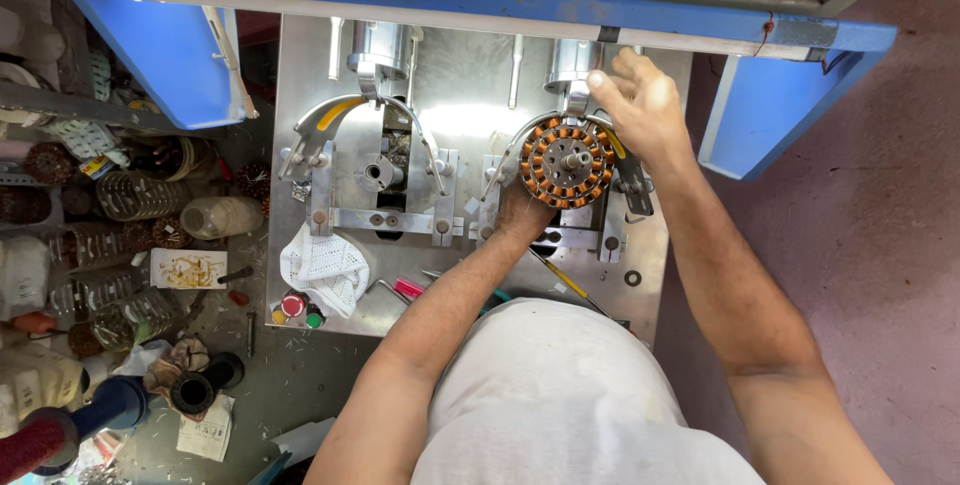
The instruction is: The person places a motor stator into a winding machine, secures it with a clamp, and operates the machine's control panel to wind copper wire around the stator slots. The person uses a screwdriver to tighten the clamp and a pencil to guide the wire.
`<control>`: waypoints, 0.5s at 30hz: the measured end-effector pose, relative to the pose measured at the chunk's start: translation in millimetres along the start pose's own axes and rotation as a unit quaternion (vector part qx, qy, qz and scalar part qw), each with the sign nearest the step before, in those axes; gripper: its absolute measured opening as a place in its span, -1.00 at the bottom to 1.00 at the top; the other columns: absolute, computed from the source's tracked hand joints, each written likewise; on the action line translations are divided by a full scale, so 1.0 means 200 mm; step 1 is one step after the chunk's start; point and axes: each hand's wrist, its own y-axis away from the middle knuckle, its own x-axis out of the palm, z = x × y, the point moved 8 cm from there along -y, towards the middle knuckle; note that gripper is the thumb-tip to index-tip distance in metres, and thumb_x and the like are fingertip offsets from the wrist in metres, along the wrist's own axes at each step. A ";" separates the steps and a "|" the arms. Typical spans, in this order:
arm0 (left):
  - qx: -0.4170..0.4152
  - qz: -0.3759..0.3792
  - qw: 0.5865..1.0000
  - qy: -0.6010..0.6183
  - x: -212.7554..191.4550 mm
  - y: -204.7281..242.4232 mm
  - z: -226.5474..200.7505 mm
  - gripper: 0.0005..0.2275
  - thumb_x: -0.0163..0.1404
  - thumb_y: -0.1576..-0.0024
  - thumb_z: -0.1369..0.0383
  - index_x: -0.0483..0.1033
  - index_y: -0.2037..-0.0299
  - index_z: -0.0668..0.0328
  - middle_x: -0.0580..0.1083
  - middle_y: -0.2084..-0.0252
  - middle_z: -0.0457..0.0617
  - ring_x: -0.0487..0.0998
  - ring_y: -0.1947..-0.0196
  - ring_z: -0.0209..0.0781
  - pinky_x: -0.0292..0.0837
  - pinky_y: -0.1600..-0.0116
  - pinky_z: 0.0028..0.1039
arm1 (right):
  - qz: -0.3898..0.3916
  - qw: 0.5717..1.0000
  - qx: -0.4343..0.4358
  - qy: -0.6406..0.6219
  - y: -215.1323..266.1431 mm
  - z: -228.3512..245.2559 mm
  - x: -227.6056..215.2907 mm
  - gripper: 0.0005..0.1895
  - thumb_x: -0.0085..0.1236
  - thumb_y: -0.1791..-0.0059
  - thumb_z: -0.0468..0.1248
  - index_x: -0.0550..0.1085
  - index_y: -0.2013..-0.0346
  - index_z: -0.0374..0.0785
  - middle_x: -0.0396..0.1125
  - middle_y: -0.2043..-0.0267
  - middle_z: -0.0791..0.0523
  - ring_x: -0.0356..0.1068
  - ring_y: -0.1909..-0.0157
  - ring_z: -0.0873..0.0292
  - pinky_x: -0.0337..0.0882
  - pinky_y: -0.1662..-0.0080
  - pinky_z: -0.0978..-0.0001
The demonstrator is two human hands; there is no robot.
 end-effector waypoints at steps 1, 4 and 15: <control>0.012 0.003 1.000 -0.018 -0.01 -0.01 -0.02 -0.78 0.05 -0.16 0.33 0.54 0.04 0.19 0.58 0.09 0.17 0.62 0.06 0.15 0.56 0.02 -0.20 | 0.029 0.999 0.030 -0.015 -0.07 -0.03 0.04 -0.40 0.31 -0.16 -0.20 0.27 -0.25 -0.62 0.29 -0.18 -0.22 0.36 -0.26 -0.06 0.41 -0.22 0.13; 0.007 0.004 0.999 -0.037 -0.02 -0.01 -0.02 -0.76 0.03 -0.16 0.33 0.52 0.01 0.21 0.57 0.06 0.20 0.60 0.04 0.16 0.54 -0.02 -0.17 | 0.056 0.948 0.305 -0.076 -0.15 -0.23 0.13 -0.40 0.34 -0.04 -0.08 0.39 -0.02 -0.63 0.43 0.06 -0.26 0.51 0.07 -0.12 0.50 0.04 -0.13; -0.032 0.028 0.999 -0.010 -0.02 -0.01 0.00 -0.79 0.03 -0.19 0.28 0.55 0.05 0.16 0.60 0.11 0.17 0.63 0.07 0.12 0.57 0.01 -0.19 | 0.035 0.928 0.365 -0.067 -0.25 -0.29 0.19 -0.19 0.50 0.20 -0.11 0.34 -0.14 -0.54 0.43 -0.03 -0.15 0.51 -0.04 -0.01 0.57 -0.08 0.09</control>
